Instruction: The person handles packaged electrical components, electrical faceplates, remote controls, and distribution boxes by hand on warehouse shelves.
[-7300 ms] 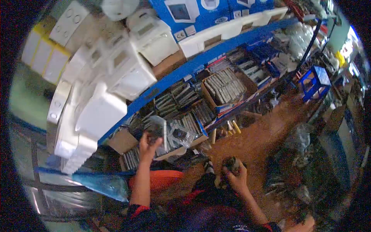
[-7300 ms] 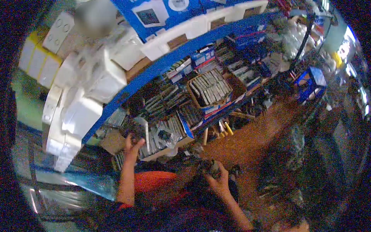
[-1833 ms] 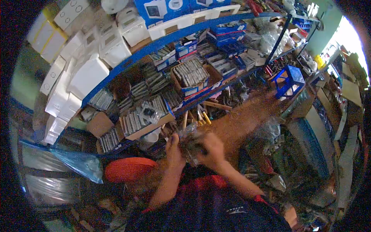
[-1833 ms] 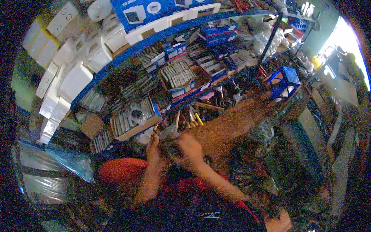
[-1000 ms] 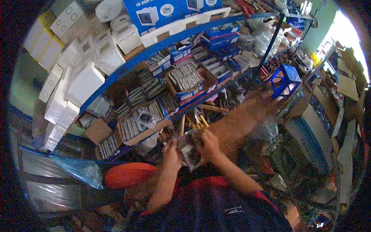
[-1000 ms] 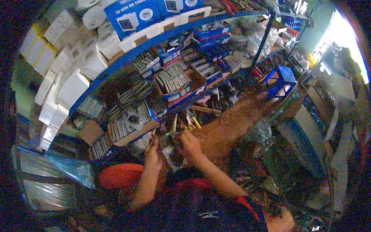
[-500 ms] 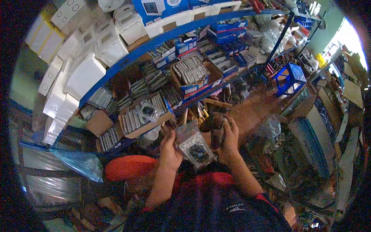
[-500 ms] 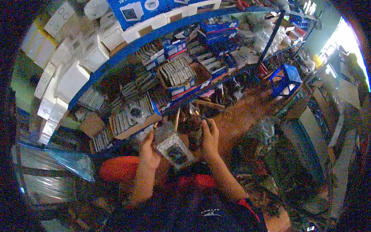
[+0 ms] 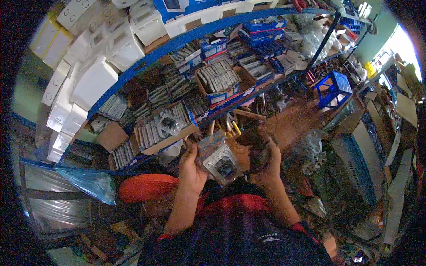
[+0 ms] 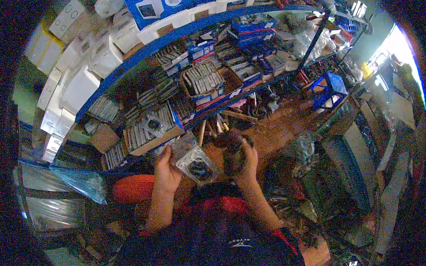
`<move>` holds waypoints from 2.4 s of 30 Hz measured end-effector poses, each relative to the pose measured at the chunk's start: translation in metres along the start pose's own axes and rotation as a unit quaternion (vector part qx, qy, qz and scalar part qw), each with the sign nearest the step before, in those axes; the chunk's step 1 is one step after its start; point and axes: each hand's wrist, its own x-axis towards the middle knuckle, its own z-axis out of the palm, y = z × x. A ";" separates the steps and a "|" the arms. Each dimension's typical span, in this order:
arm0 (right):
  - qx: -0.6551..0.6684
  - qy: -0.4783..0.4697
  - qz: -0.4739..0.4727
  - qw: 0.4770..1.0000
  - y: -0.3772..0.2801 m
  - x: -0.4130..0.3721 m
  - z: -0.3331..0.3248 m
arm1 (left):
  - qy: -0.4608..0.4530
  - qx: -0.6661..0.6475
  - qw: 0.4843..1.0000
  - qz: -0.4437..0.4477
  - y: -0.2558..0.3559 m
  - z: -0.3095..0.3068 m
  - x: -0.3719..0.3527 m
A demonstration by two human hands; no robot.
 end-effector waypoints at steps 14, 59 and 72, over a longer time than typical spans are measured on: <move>-0.654 -0.157 -0.287 0.682 0.031 -0.016 0.027 | 0.053 0.058 0.997 -0.001 -0.028 -0.017 0.009; -0.718 -0.302 -0.380 0.499 0.022 0.012 0.055 | -0.227 0.619 0.750 0.046 -0.033 -0.065 0.002; -0.744 -0.048 -0.348 0.568 0.017 0.081 0.032 | -0.272 0.505 0.817 -0.060 -0.011 -0.047 -0.015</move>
